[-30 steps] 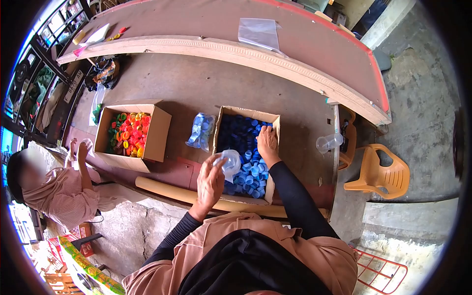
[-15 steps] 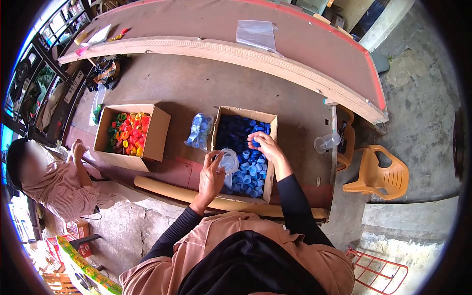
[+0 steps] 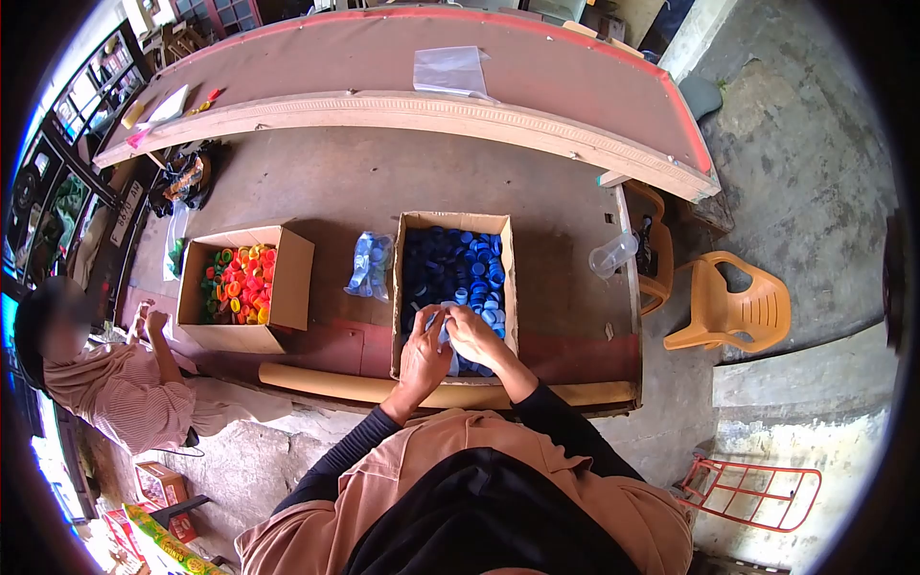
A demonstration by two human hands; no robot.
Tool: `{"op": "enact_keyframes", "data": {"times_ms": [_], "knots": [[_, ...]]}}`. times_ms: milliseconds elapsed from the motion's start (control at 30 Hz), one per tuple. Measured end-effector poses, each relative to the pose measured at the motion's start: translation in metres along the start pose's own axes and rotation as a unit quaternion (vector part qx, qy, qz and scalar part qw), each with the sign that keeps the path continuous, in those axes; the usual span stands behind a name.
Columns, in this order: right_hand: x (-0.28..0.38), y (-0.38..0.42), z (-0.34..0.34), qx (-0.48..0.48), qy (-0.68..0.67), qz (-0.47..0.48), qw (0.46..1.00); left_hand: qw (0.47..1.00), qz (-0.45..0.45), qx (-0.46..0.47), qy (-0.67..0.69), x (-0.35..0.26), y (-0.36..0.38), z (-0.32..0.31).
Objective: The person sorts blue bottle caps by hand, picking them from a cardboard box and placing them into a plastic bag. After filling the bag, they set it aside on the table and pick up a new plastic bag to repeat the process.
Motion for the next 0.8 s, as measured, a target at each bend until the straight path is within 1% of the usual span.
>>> {"op": "enact_keyframes", "data": {"times_ms": [67, 100, 167, 233, 267, 300, 367, 400, 433, 467, 500, 533, 567, 633, 733, 800], "knots": [[-0.001, 0.006, -0.011, 0.009, 0.048, 0.053, 0.997, 1.000, 0.000, -0.002, -0.012, 0.004, 0.002, -0.001], [0.002, 0.005, -0.008, -0.010, 0.007, 0.009, 1.000, 1.000, 0.002, 0.001, -0.006, 0.006, 0.002, -0.001], [0.011, 0.005, -0.001, -0.053, -0.040, -0.041, 0.997, 1.000, 0.005, 0.007, 0.007, 0.011, 0.002, 0.000], [0.024, 0.002, 0.013, -0.098, -0.048, -0.048, 0.993, 0.998, -0.043, -0.044, -0.009, 0.012, 0.002, 0.002], [0.022, -0.001, 0.018, -0.035, -0.051, -0.113, 0.992, 0.995, -0.067, -0.071, -0.018, 0.011, 0.000, 0.003], [0.012, -0.003, 0.020, -0.076, -0.058, -0.076, 0.993, 0.997, -0.050, -0.061, 0.002, 0.013, -0.003, 0.005], [-0.011, -0.007, 0.031, -0.088, -0.227, -0.120, 0.962, 0.998, -0.013, -0.039, 0.040, 0.015, -0.006, 0.012], [-0.020, -0.012, 0.041, -0.117, -0.279, -0.164, 0.939, 0.998, 0.032, 0.001, 0.051, 0.011, -0.008, 0.019], [-0.031, -0.017, 0.052, -0.142, -0.319, -0.185, 0.919, 0.998, 0.028, -0.005, 0.056, 0.010, -0.010, 0.023], [-0.043, -0.023, 0.063, -0.152, -0.283, -0.212, 0.923, 0.998, 0.024, -0.010, 0.061, 0.010, -0.012, 0.026], [-0.065, -0.030, 0.066, -0.162, -0.200, -0.224, 0.940, 0.998, 0.019, -0.014, 0.066, 0.012, -0.013, 0.028], [-0.102, -0.032, 0.059, -0.166, -0.102, -0.210, 0.958, 0.998, 0.004, -0.021, 0.066, 0.015, -0.013, 0.029], [-0.121, -0.039, 0.057, -0.161, 0.028, -0.182, 0.969, 0.997, -0.003, -0.023, 0.072, 0.016, -0.014, 0.030], [-0.163, -0.045, 0.042, -0.161, 0.120, -0.197, 0.960, 0.996, -0.017, -0.029, 0.082, 0.018, -0.015, 0.033], [-0.167, -0.059, 0.036, -0.164, 0.180, -0.150, 0.958, 0.996, -0.007, -0.034, 0.084, 0.023, -0.016, 0.036], [-0.168, -0.069, 0.028, -0.136, 0.226, -0.122, 0.957, 0.996, -0.013, -0.046, 0.078, 0.024, -0.017, 0.038]]}}
Point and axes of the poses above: each hand's wrist, its own y-axis away from the middle knuckle, its own z-axis out of the back of the hand, x = y × z, the point moved 5 cm from there along -y, towards the middle knuckle, and after that the axes turned 11 degrees about z, right-handed, at the moved point
